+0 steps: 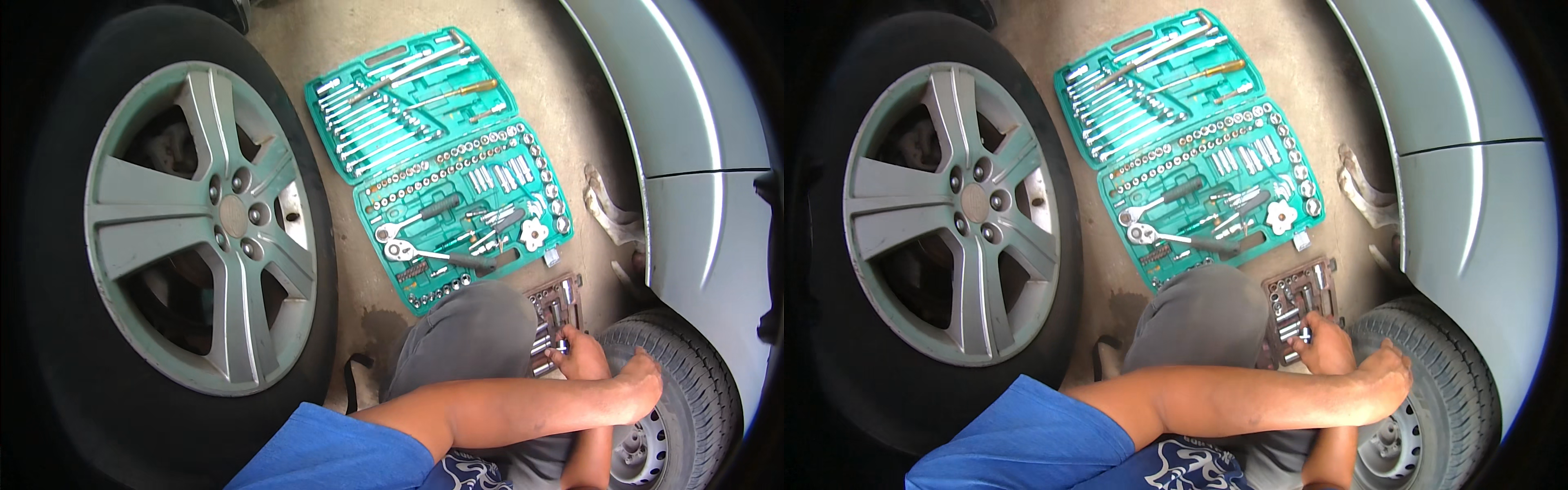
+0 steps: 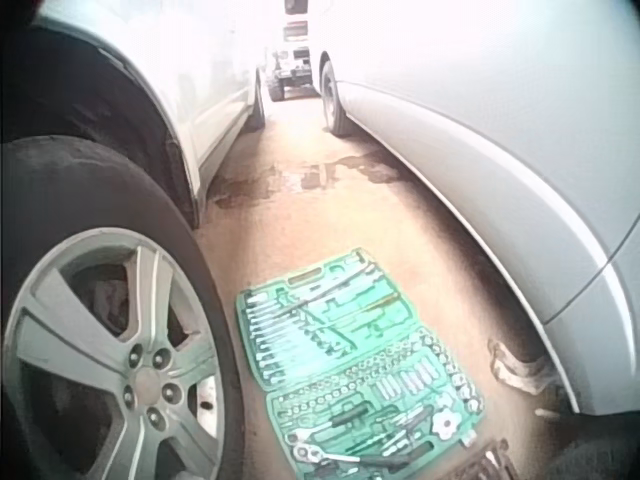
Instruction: The person works on a white car with the hood open, adjusting the front grille and inspecting the engine bay. They then kneel beside a silver van and select tools from a green toolbox.
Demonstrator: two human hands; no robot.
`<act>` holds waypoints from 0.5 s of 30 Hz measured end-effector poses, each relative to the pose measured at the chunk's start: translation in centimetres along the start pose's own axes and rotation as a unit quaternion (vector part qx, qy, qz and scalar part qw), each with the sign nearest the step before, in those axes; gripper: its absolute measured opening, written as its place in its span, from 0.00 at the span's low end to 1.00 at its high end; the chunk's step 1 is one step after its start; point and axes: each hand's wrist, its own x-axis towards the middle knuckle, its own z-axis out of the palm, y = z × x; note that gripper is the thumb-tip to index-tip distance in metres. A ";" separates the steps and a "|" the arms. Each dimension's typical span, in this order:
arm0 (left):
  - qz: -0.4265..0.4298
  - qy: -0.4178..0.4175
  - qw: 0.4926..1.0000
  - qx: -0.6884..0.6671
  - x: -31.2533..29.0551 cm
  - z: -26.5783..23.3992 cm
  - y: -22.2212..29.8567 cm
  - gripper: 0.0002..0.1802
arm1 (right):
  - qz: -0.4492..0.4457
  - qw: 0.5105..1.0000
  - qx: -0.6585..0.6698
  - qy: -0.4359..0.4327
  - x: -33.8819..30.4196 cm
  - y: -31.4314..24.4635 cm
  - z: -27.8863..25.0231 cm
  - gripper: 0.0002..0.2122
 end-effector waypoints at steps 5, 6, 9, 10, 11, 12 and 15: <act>-0.015 0.000 0.999 -0.037 0.9 1.6 -1.0 0.28 | -0.026 0.999 -0.016 0.025 0.1 -0.6 -0.7 0.17; -0.023 0.013 0.999 -0.036 0.9 1.8 -1.1 0.27 | -0.033 0.999 -0.015 0.030 0.1 -0.8 -0.8 0.17; -0.046 0.050 0.997 -0.031 0.4 1.7 -1.4 0.23 | -0.025 0.999 -0.013 0.020 0.0 -1.1 -1.0 0.18; -0.054 0.064 0.996 -0.023 0.2 1.6 -1.5 0.23 | -0.020 1.000 -0.010 0.015 0.0 -1.2 -1.1 0.18; -0.063 0.072 0.995 -0.015 -0.1 1.5 -1.6 0.22 | -0.019 1.000 -0.019 0.013 0.0 -1.3 -1.2 0.18; -0.057 0.079 0.995 -0.020 -0.4 1.2 -1.7 0.22 | -0.018 0.999 -0.028 0.010 0.0 -1.4 -1.3 0.19; -0.050 0.094 0.994 -0.036 -1.2 0.4 -2.0 0.21 | -0.009 0.999 -0.034 -0.003 0.0 -1.7 -1.5 0.18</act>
